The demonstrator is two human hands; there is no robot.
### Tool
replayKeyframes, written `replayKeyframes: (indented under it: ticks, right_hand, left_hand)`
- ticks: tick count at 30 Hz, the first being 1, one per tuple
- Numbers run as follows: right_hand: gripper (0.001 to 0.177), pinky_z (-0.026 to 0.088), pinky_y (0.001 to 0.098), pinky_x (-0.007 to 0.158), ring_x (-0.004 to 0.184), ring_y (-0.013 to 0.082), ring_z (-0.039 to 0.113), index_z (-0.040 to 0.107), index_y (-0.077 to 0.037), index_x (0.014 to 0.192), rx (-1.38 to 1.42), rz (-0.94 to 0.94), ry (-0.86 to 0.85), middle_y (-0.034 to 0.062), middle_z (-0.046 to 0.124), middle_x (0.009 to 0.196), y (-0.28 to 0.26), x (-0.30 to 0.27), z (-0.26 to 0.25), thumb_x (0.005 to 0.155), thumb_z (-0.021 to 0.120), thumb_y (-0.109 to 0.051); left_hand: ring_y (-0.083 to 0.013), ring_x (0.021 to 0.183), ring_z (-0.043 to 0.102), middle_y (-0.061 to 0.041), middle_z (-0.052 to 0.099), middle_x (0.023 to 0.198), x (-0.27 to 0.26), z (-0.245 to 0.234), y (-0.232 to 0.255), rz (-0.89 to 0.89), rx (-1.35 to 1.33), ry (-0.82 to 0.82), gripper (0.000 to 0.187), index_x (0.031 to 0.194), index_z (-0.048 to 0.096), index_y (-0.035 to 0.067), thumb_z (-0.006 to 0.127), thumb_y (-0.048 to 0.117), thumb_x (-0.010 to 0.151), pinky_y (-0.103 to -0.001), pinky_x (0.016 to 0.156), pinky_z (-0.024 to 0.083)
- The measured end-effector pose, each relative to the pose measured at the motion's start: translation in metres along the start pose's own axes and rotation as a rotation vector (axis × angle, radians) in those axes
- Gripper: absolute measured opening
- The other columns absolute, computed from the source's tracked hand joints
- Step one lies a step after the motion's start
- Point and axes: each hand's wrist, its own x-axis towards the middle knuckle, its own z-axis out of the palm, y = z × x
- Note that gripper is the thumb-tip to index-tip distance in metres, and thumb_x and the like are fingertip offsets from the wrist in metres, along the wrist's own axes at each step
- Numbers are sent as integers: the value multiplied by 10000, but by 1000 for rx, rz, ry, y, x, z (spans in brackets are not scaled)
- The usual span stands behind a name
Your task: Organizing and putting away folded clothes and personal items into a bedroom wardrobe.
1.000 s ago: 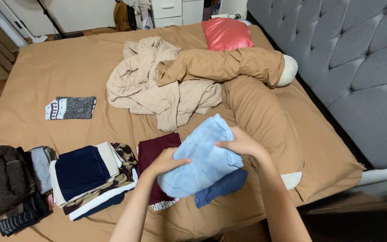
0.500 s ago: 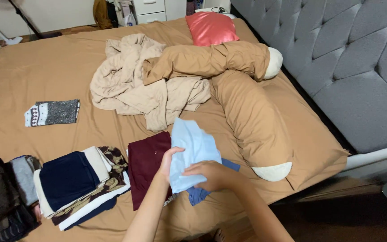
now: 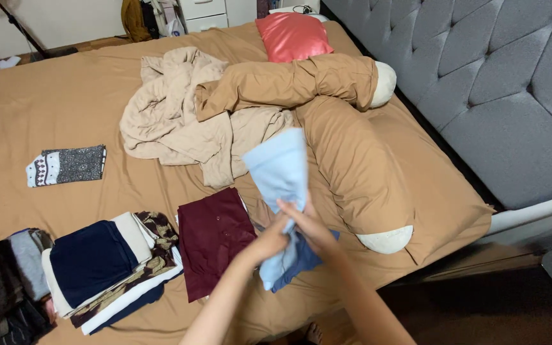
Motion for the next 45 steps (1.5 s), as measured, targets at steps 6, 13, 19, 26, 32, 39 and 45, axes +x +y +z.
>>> replayKeyframes:
  ticks: [6,13,19,26,32,39,45]
  right_hand:
    - [584,422,503,1112,1256,335,591,454,-22,1473,844,132,1,168,591,1406,35,9,-31,971,572,-295]
    - [578,410,500,1125,1300,338,573,456,-5,1486,858,272,-155,175,577,1457,-7,-10,-17,1015,499,-337]
    - [566,439,474,1092,1245,307,598,497,-8,1458,777,211,-179,153,618,1395,-6,16,-9,1026,534,-372]
    - [614,487,354,980,1199,169,607,507,-123,1421,135,88,4,32,639,1315,-32,-1,-39,854,728,-203]
    - [414,519,298,863,980,126,658,721,-41,1221,-241,269,-41,19,740,1094,7,-15,-47,877,769,-266]
    - [340,516,303,814,923,108,647,738,-70,1144,-282,157,115,-10,735,1017,88,8,-48,877,765,-279]
    - [389,513,297,842,968,134,640,689,-83,1231,-316,34,239,5,724,1052,199,67,-93,908,742,-293]
  left_hand:
    - [-426,1520,47,-170,123,1705,-20,-17,7,133,1100,-134,807,1553,415,290,779,179,841,-469,1205,186]
    - [-282,1484,347,-143,395,1607,-30,-74,34,101,477,431,906,1550,398,145,788,477,802,-415,1198,293]
    - [-242,1307,584,-147,629,1424,-33,-80,46,-220,102,107,885,1485,473,16,792,464,790,-360,1093,444]
    - [-172,1255,606,-83,665,1382,-57,-88,33,-144,458,-150,742,1460,534,47,784,381,846,-321,1060,486]
    - [-175,1153,659,-60,714,1254,-94,-125,15,-471,489,-394,805,1363,606,76,884,387,675,-314,997,520]
    - [-165,997,684,-78,782,1104,-116,-205,-70,-776,551,-290,633,1189,773,26,872,420,703,-303,887,503]
    - [-256,976,804,-141,842,1056,-98,-259,-75,-415,828,389,540,1176,806,132,736,467,758,-341,885,598]
